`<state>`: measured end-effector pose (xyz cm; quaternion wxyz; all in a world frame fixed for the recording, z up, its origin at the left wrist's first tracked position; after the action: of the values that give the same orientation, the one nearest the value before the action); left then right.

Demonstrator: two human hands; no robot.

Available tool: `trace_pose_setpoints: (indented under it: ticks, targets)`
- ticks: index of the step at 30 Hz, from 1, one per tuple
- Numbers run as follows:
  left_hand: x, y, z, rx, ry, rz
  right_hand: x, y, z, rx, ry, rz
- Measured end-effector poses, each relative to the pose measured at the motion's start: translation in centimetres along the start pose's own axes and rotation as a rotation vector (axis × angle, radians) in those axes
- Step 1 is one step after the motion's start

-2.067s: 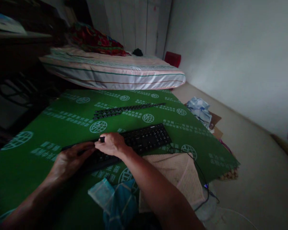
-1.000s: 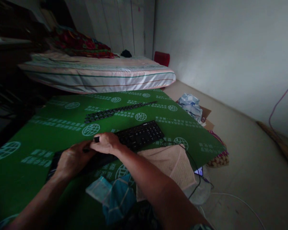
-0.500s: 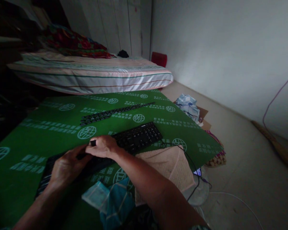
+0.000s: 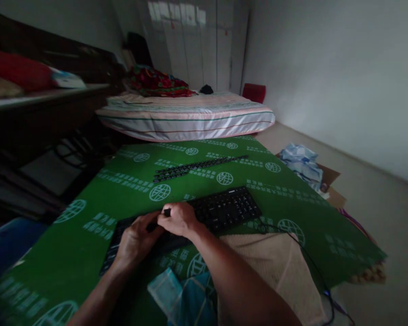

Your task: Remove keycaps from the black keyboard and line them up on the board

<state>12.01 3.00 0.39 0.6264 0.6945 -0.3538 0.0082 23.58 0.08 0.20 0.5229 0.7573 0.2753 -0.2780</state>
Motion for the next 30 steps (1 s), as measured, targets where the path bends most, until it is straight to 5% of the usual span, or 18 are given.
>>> trace_pose_setpoints:
  ticks: [10, 18, 22, 30]
  targets:
    - [-0.5, 0.5, 0.7, 0.041, 0.050, 0.236, -0.3, -0.3, 0.6, 0.026, 0.005, 0.004]
    - [-3.7, 1.1, 1.0, 0.112, 0.487, 1.099, -0.1, -0.2, 0.9, 0.026, -0.026, -0.056]
    - [-4.2, 1.5, 1.0, 0.133, 0.575, 1.342, -0.2, -0.1, 1.2, 0.030, -0.027, -0.075]
    - [-6.8, 3.7, 0.7, 0.343, 0.586, 1.403, 0.2, -0.5, 1.5, 0.019, -0.018, -0.087]
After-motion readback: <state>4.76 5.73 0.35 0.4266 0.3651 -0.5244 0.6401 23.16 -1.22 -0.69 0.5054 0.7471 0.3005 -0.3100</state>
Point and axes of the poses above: each hand's wrist, its own z-axis away from the middle knuckle, its own y-axis out of the back of the hand, x = y × z, the point moved 7 cm from there along -z, towards the middle knuckle, and after that the axes turned 8 degrees about y, right-handed, at the moved point
